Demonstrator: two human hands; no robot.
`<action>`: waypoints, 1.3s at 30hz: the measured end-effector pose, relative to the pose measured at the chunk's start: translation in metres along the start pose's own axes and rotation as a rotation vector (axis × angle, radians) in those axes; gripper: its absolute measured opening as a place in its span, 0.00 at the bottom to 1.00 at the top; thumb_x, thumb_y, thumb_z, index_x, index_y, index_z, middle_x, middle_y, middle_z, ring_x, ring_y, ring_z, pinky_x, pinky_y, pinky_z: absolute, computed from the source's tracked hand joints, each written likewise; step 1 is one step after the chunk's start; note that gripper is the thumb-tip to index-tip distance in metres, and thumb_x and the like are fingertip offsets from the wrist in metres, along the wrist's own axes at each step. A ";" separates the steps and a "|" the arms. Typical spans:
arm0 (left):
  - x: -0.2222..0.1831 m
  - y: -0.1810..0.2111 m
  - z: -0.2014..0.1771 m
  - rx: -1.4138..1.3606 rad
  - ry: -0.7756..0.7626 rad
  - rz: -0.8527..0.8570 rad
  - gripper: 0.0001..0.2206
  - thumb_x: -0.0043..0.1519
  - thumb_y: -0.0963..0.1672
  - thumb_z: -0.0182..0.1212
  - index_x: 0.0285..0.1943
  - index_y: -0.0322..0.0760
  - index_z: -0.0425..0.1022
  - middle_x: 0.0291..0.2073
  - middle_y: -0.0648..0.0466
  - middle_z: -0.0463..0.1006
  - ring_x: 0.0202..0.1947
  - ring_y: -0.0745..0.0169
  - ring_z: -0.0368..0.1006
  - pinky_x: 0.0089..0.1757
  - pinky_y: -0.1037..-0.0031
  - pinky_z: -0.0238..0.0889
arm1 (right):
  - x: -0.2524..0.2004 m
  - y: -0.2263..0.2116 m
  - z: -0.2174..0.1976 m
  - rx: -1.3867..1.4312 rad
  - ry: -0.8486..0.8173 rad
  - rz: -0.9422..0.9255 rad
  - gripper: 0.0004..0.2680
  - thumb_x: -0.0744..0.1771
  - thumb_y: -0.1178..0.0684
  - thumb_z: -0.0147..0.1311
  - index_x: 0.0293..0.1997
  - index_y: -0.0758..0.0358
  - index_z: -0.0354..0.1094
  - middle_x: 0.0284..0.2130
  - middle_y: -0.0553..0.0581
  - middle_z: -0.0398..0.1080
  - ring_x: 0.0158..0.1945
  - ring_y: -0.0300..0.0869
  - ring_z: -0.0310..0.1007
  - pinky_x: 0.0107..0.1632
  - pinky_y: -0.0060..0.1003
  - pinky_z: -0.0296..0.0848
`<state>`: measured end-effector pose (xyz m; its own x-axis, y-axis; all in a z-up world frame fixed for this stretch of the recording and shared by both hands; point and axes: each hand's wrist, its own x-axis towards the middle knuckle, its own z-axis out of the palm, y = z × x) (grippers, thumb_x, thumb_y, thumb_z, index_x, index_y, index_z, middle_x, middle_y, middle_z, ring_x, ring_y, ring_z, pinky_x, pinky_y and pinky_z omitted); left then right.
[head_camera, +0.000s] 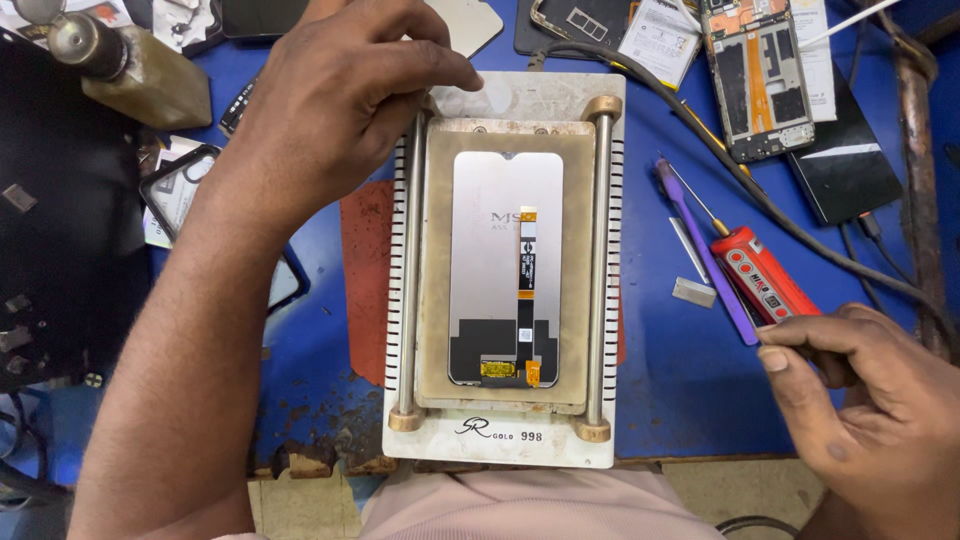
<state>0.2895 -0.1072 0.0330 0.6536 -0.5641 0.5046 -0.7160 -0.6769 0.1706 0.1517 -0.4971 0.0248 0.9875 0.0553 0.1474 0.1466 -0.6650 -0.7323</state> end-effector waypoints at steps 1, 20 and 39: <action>0.000 0.000 0.000 -0.001 -0.003 -0.008 0.11 0.62 0.36 0.65 0.51 0.40 0.83 0.50 0.54 0.77 0.50 0.54 0.73 0.48 0.63 0.68 | 0.001 -0.002 0.000 -0.022 0.000 0.004 0.05 0.64 0.65 0.62 0.41 0.74 0.73 0.28 0.58 0.72 0.28 0.35 0.68 0.33 0.26 0.66; -0.015 0.018 -0.026 0.083 -0.004 -0.037 0.09 0.59 0.37 0.69 0.46 0.40 0.84 0.49 0.55 0.77 0.54 0.52 0.70 0.49 0.65 0.69 | -0.001 0.009 0.000 0.036 -0.313 -0.118 0.05 0.63 0.58 0.63 0.39 0.66 0.75 0.31 0.53 0.79 0.33 0.36 0.75 0.33 0.28 0.71; -0.098 0.069 -0.081 0.214 0.022 -0.368 0.10 0.56 0.34 0.65 0.43 0.36 0.84 0.40 0.50 0.78 0.47 0.48 0.72 0.46 0.63 0.68 | 0.035 -0.028 0.028 -0.014 -0.286 -0.150 0.04 0.63 0.61 0.63 0.38 0.69 0.76 0.28 0.55 0.76 0.21 0.31 0.64 0.26 0.26 0.61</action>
<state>0.1561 -0.0601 0.0632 0.8489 -0.2577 0.4614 -0.3672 -0.9156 0.1641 0.1840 -0.4557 0.0313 0.9313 0.3595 0.0589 0.2932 -0.6438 -0.7068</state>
